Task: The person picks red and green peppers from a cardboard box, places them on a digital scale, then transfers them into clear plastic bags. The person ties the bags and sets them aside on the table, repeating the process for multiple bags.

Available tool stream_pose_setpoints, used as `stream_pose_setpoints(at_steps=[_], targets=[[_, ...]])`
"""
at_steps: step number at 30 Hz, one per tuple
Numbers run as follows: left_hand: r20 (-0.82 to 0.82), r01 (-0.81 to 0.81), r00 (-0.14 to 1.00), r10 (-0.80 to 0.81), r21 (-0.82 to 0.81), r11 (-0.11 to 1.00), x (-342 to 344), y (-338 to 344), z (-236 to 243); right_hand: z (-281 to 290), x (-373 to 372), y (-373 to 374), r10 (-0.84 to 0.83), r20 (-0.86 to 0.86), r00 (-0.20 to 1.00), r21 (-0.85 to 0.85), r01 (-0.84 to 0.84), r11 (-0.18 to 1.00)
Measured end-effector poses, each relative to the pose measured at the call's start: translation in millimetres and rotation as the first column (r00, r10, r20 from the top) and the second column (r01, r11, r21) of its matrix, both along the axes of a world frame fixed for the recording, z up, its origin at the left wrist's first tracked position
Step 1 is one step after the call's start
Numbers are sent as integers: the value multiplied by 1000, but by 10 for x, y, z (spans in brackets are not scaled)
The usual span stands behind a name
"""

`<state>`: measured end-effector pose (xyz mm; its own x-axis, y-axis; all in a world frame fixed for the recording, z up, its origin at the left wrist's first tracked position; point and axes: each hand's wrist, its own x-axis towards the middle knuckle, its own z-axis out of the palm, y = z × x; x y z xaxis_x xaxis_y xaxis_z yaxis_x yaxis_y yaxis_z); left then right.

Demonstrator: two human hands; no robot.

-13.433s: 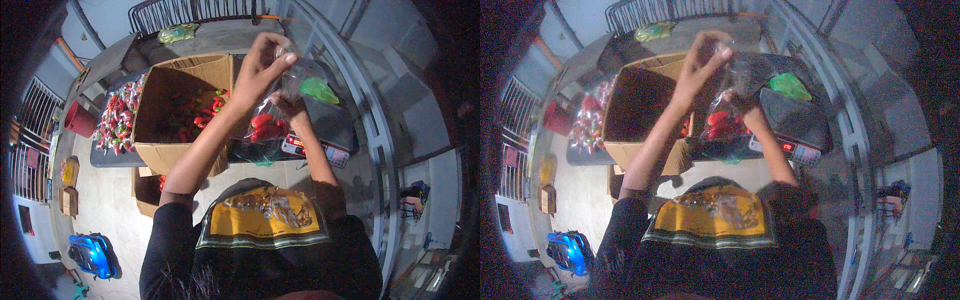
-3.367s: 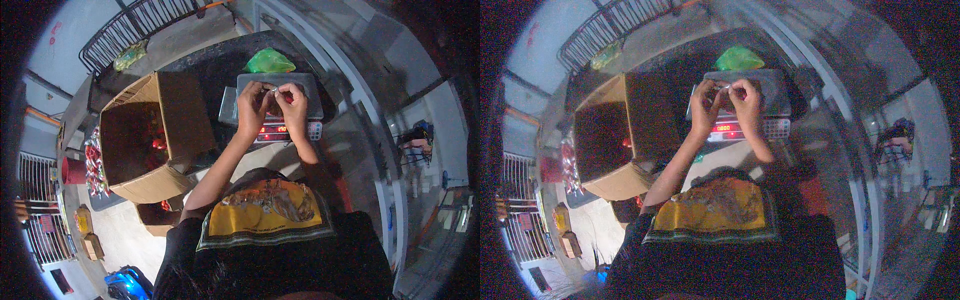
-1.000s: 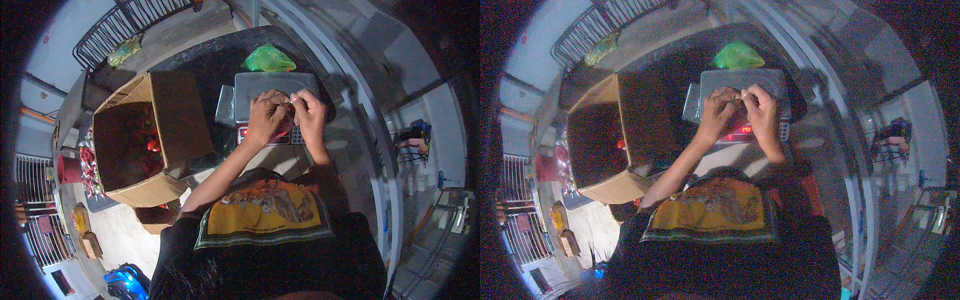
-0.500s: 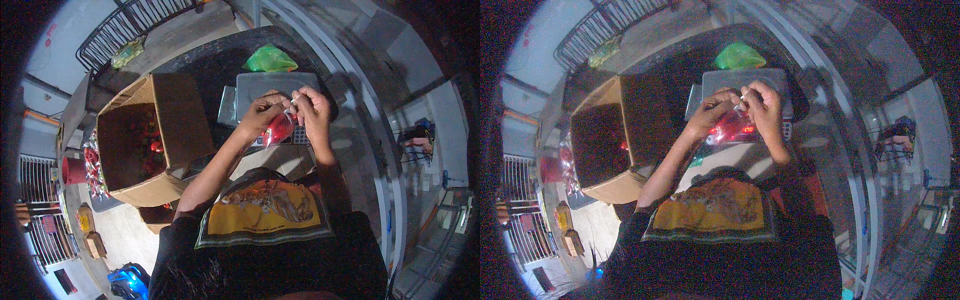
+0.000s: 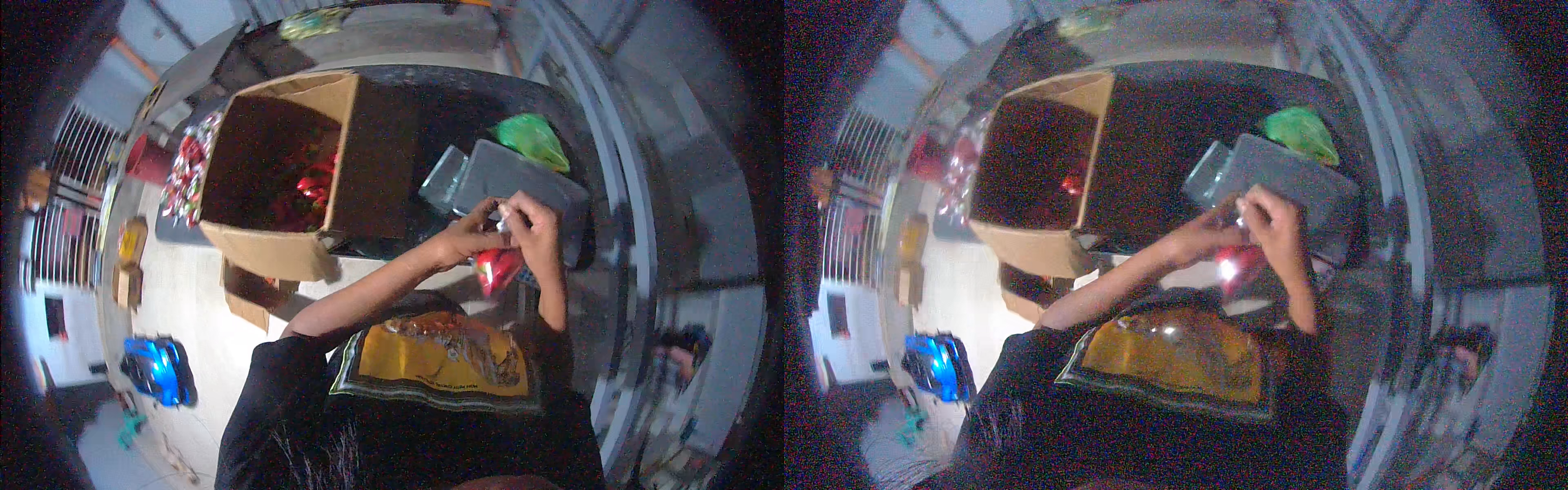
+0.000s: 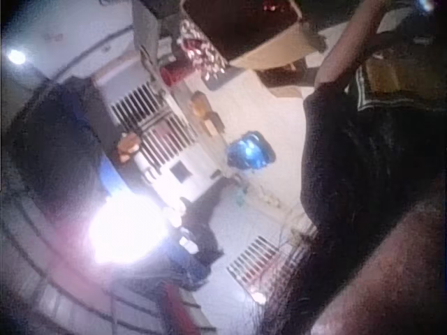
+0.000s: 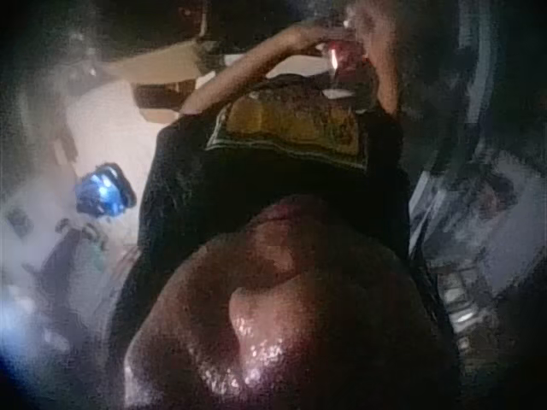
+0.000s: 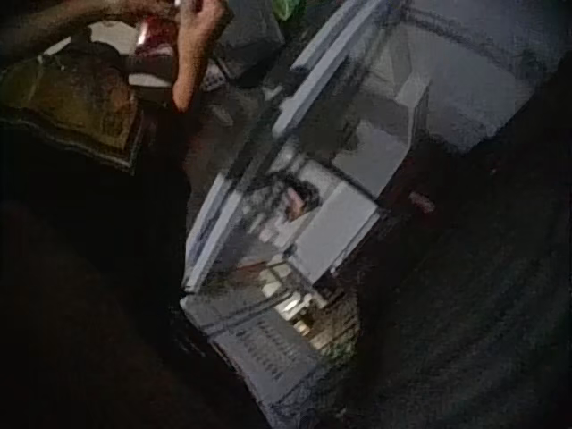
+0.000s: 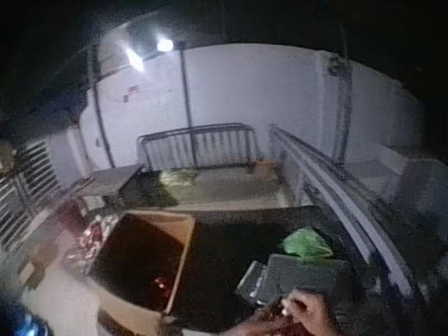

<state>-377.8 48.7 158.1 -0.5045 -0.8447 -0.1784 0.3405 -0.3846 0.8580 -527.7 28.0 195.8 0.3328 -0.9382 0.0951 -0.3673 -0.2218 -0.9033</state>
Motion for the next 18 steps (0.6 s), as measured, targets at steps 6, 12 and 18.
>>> stream_pose_setpoints(at_steps=[6, 12, 18], targets=[[10, -169, 986, 169, 4, 986, 637, 187, -326, -77, 723, -112, 305, -82, 949, -299, -315, 900], [-215, -391, 888, 406, 109, 914, 1453, 579, 144, -176, 1351, -110, 272, 360, 892, -233, -196, 953], [-340, -839, 479, 810, 96, 536, 3084, 1022, 237, -459, 2050, -13, 244, 326, 914, -185, -191, 964]])
